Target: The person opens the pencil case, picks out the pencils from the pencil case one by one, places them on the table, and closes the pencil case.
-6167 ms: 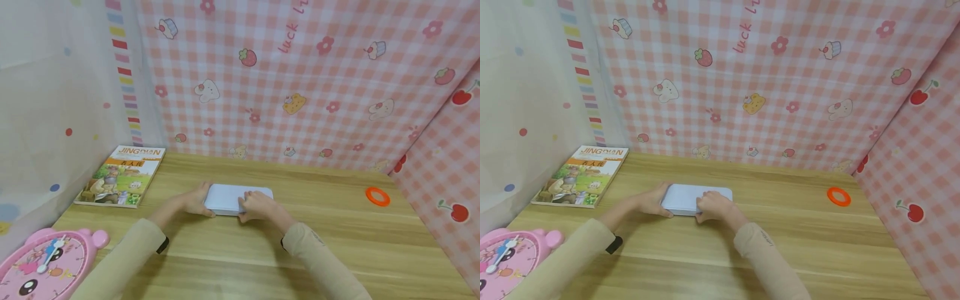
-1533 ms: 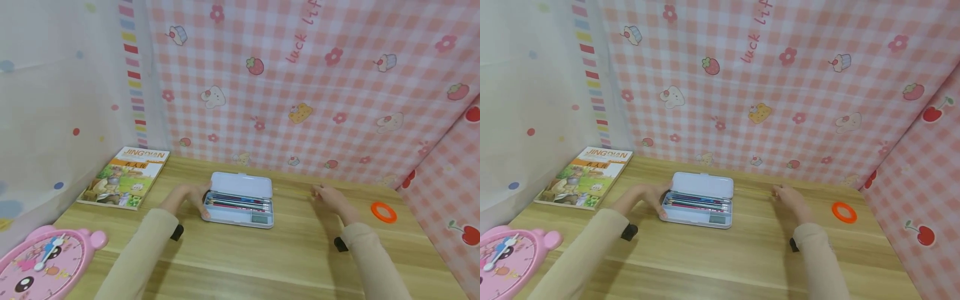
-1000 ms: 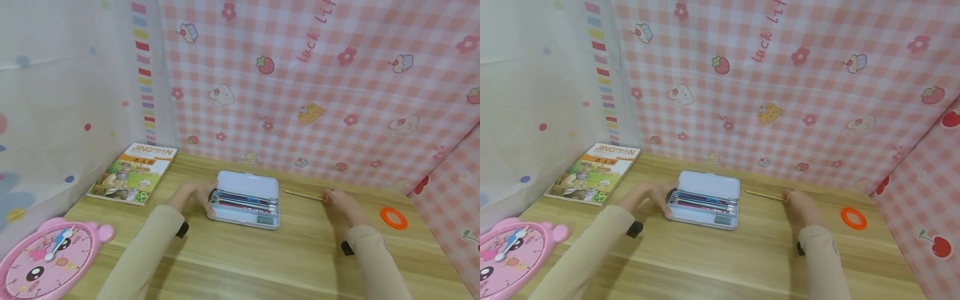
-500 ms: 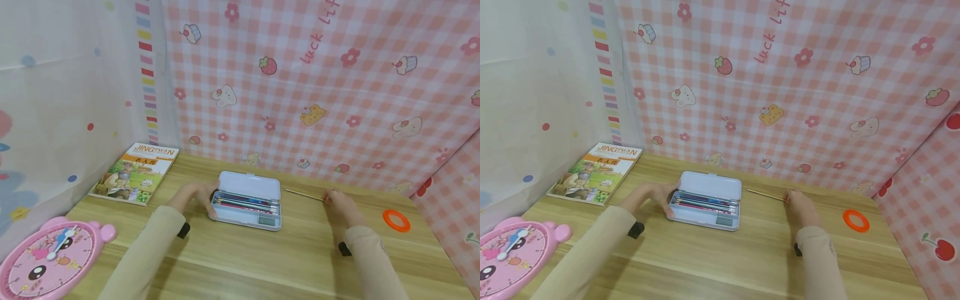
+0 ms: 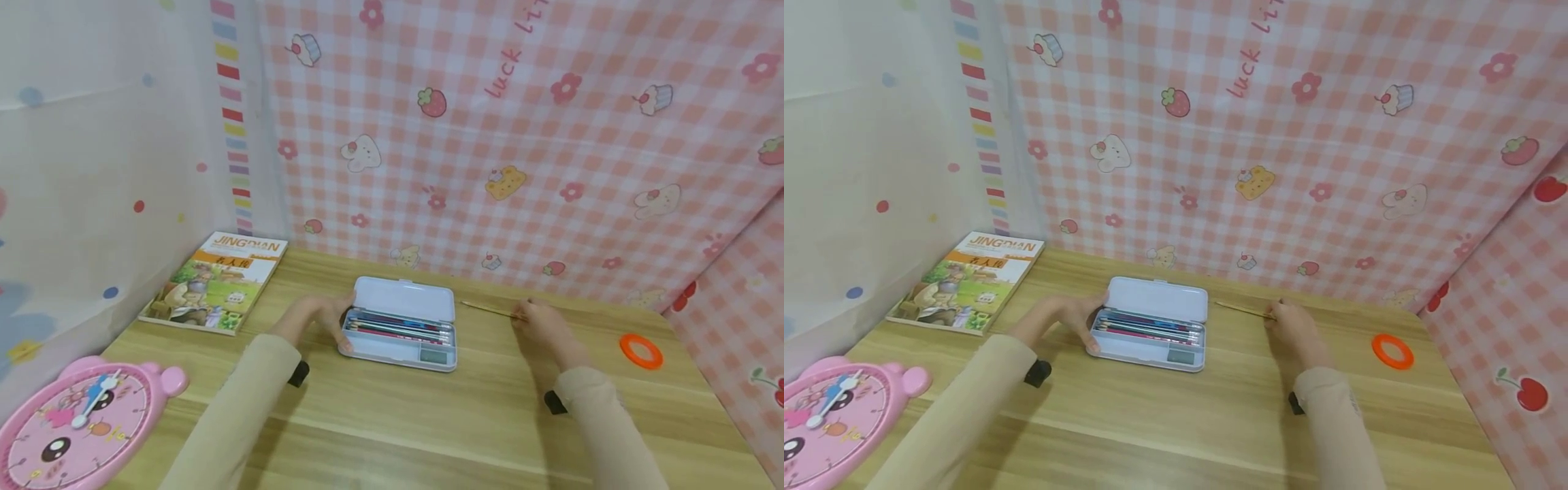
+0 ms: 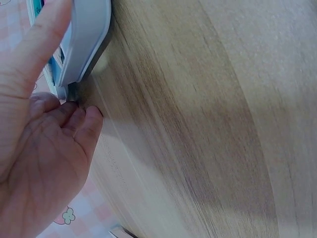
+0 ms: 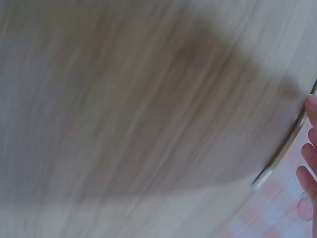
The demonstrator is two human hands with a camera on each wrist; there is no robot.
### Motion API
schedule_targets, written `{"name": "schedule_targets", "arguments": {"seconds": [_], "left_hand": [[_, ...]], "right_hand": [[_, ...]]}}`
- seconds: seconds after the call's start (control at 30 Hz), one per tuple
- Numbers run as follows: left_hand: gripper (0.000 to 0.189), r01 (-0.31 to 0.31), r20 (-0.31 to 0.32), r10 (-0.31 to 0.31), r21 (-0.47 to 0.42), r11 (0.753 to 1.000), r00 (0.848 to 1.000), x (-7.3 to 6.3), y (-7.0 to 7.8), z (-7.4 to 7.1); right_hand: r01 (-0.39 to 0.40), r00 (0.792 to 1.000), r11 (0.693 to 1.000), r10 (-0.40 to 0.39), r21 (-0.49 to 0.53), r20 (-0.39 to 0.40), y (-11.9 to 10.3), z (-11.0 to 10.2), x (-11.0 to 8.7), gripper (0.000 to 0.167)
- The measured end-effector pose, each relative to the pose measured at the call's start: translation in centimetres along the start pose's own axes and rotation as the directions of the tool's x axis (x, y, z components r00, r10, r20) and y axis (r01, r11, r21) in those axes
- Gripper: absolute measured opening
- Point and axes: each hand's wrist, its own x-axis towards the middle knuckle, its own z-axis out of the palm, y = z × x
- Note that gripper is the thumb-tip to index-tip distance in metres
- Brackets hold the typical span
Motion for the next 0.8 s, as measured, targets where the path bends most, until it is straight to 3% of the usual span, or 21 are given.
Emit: {"name": "schedule_targets", "arguments": {"seconds": [0.17,0.33,0.53,0.8], "left_hand": [[0.125,-0.001,0.006,0.001,-0.011,1.0,1.0,-0.1,0.0,0.0],[0.126,0.005,0.02,-0.005,-0.01,1.0,1.0,0.0,0.1,-0.1],[0.125,-0.001,0.028,0.001,0.007,1.0,1.0,0.1,0.2,-0.1],[0.124,0.005,0.027,-0.005,-0.003,1.0,1.0,0.0,0.2,-0.1]], "right_hand": [[-0.017,0.997,0.998,0.013,0.065,0.072,-1.8,-0.1,1.1,0.022],[-0.002,0.997,0.995,-0.006,0.099,0.081,-4.3,0.1,2.1,0.027],[0.094,0.992,0.985,-0.104,0.146,0.067,-7.5,0.9,3.1,0.023],[0.228,0.959,0.959,-0.251,0.169,0.13,-10.7,1.7,4.2,0.015]]}}
